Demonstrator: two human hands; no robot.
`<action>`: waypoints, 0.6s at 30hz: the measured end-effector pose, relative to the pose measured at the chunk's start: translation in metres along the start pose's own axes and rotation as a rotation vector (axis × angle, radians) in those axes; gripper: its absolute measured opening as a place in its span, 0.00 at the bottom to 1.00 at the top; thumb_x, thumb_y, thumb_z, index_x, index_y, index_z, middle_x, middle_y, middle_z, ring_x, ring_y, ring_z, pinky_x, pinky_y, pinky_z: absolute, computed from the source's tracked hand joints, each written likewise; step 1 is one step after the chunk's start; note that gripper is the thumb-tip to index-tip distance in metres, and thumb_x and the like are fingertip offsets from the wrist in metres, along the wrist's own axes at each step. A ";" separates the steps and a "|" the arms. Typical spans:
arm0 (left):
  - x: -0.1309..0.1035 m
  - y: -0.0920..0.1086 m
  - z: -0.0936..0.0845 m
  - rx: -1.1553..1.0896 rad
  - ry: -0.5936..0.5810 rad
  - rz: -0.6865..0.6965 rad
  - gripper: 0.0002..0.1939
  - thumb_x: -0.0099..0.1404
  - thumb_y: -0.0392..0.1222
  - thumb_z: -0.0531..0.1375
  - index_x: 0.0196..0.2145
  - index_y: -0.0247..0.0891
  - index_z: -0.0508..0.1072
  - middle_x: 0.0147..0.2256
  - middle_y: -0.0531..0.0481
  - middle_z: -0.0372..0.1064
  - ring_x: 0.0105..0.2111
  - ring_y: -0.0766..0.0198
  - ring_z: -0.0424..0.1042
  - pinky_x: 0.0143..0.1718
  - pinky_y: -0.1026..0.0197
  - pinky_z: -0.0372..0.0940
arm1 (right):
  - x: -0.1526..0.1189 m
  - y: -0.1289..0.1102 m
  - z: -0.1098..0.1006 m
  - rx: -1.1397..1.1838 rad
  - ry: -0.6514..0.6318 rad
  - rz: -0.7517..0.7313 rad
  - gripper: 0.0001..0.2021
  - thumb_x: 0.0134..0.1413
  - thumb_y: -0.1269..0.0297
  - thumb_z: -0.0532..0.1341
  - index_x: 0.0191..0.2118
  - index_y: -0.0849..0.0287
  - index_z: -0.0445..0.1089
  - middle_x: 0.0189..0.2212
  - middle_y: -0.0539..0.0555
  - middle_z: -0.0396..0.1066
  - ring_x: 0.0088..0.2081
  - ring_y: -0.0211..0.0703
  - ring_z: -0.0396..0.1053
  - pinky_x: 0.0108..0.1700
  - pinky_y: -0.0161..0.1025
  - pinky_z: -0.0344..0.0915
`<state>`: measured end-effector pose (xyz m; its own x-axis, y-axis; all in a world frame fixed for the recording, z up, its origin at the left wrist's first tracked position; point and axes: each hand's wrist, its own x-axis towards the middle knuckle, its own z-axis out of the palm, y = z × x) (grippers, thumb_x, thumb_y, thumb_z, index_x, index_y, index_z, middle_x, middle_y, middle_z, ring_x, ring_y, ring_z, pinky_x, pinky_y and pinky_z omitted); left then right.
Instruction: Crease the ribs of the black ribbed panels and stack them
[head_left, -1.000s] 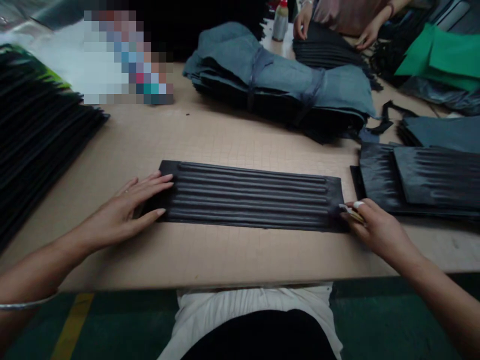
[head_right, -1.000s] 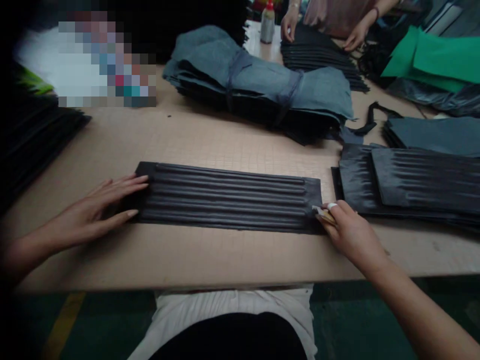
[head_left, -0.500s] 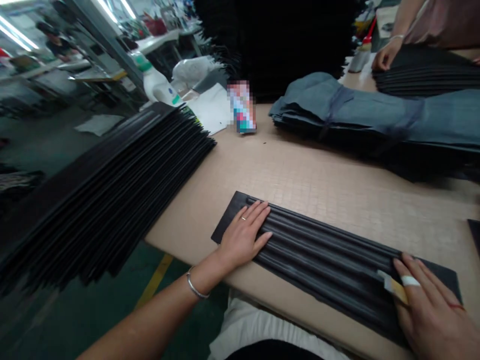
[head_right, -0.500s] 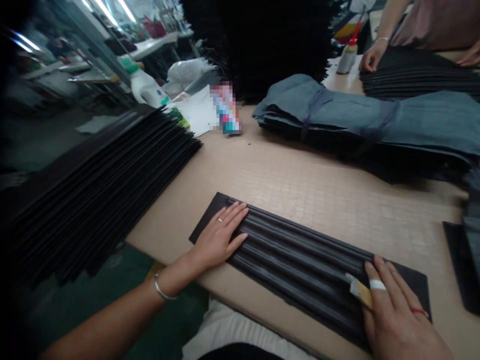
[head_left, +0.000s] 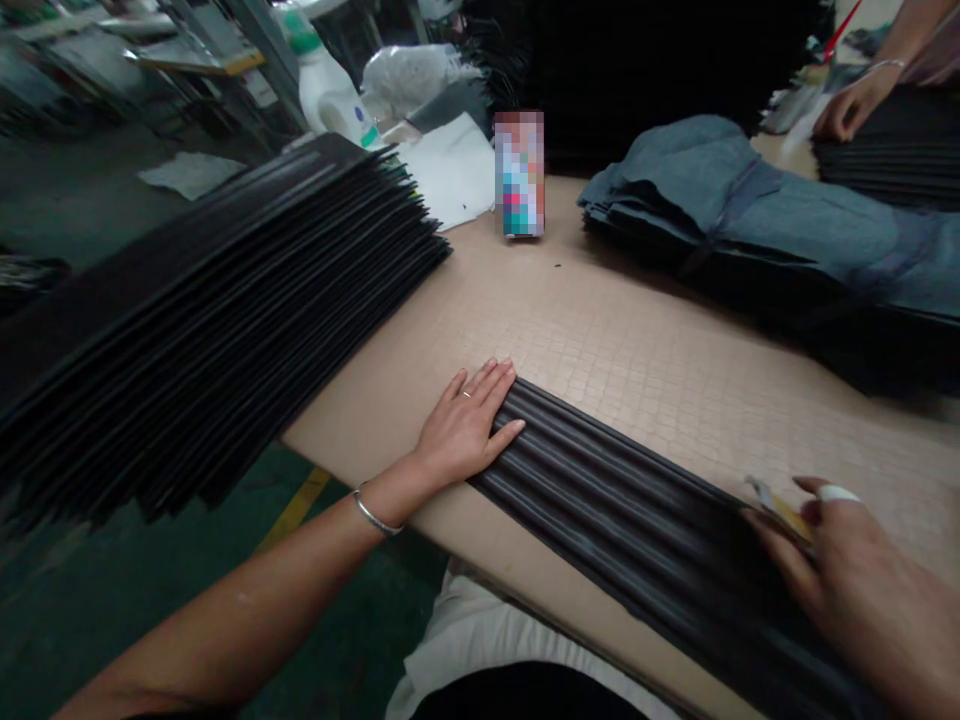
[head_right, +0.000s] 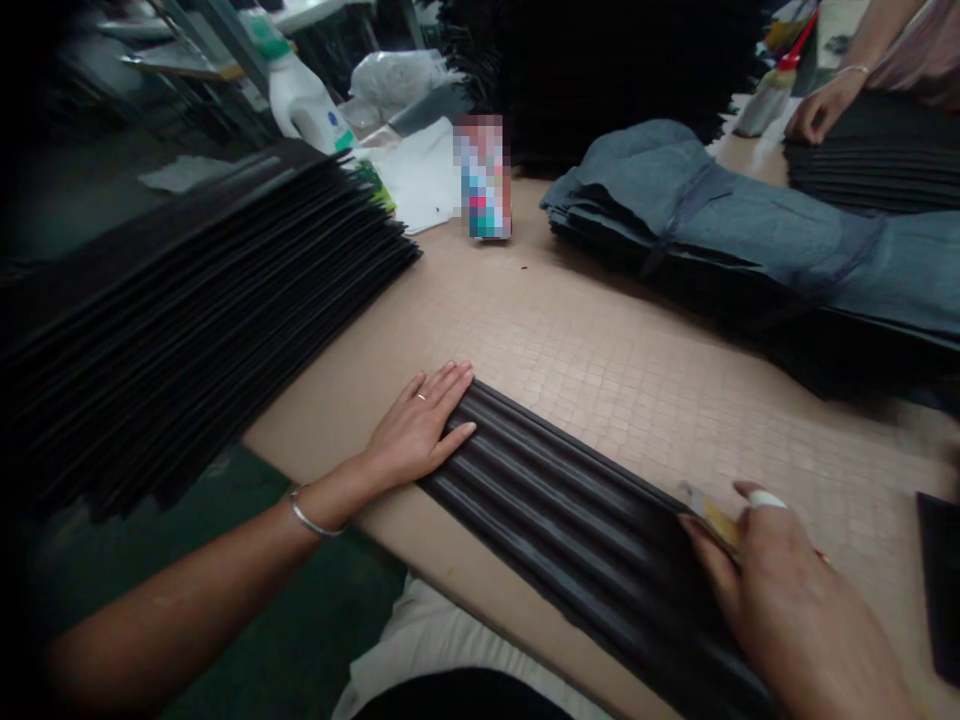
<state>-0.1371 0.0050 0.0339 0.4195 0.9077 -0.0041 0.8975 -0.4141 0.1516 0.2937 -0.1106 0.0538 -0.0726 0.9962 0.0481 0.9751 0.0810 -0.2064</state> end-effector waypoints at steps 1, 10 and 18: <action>0.000 0.000 0.001 -0.006 0.011 0.002 0.39 0.76 0.63 0.47 0.75 0.40 0.45 0.75 0.44 0.44 0.75 0.52 0.43 0.74 0.39 0.44 | 0.016 -0.023 -0.002 0.057 -0.005 -0.019 0.29 0.68 0.41 0.51 0.59 0.62 0.62 0.46 0.71 0.73 0.39 0.66 0.76 0.38 0.59 0.74; -0.007 0.006 0.000 -0.055 0.094 -0.025 0.35 0.77 0.57 0.49 0.73 0.36 0.53 0.74 0.45 0.48 0.75 0.54 0.44 0.75 0.42 0.46 | 0.133 -0.163 0.035 0.365 -0.065 -0.429 0.20 0.76 0.62 0.49 0.66 0.61 0.64 0.52 0.63 0.75 0.51 0.55 0.75 0.53 0.52 0.74; -0.007 0.009 0.000 -0.086 0.111 -0.032 0.34 0.77 0.55 0.49 0.73 0.35 0.52 0.74 0.43 0.46 0.75 0.54 0.44 0.76 0.44 0.42 | 0.174 -0.198 0.020 0.139 -0.329 -0.492 0.24 0.76 0.64 0.47 0.72 0.56 0.59 0.53 0.60 0.75 0.50 0.54 0.76 0.49 0.46 0.72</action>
<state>-0.1318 -0.0055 0.0351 0.3694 0.9241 0.0981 0.8930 -0.3822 0.2376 0.0836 0.0476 0.0840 -0.5908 0.7963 -0.1298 0.7755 0.5160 -0.3638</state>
